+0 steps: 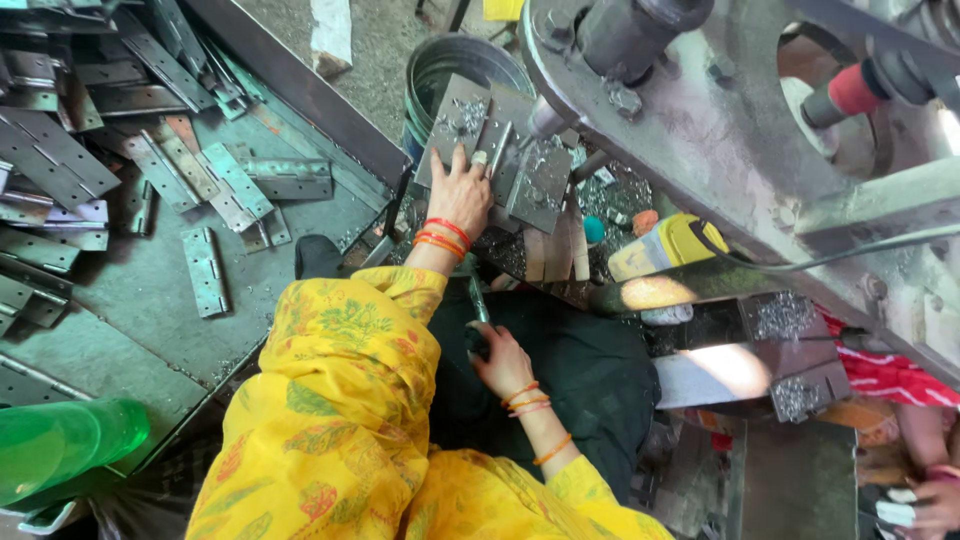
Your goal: The person operates a drill press to process rectangular metal pieces. They pick up each piece from a bin, position it under the drill, activate the machine, and then place the processed piece aside. The person repeats this cycle for multiple pieces throughout the clip.
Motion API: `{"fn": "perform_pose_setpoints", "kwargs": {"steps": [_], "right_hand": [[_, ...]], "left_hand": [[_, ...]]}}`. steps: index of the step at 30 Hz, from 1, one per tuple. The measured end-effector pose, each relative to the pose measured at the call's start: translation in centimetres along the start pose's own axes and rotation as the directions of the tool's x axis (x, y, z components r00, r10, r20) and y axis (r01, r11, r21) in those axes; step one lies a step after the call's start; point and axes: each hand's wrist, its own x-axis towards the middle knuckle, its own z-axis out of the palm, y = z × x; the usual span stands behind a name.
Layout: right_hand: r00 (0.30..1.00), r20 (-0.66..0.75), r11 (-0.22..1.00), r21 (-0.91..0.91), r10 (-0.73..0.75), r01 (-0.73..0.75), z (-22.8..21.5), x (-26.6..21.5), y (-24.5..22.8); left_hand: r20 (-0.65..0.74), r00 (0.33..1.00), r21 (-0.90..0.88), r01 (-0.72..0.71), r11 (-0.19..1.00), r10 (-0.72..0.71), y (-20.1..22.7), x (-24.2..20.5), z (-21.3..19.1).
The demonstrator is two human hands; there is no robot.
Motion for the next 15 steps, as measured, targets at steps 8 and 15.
{"fn": "perform_pose_setpoints", "kwargs": {"steps": [8, 15], "right_hand": [[0.991, -0.046, 0.981, -0.150, -0.129, 0.121, -6.5, 2.6, -1.3], [0.998, -0.057, 0.996, -0.088, -0.031, 0.025, -1.2, 0.2, -1.4]], "left_hand": [[-0.120, 0.992, -0.102, 0.021, 0.995, -0.034, 0.6, 2.3, 2.6], [-0.044, 0.998, -0.084, 0.034, 0.996, -0.038, 0.7, 3.8, 3.1]]}}
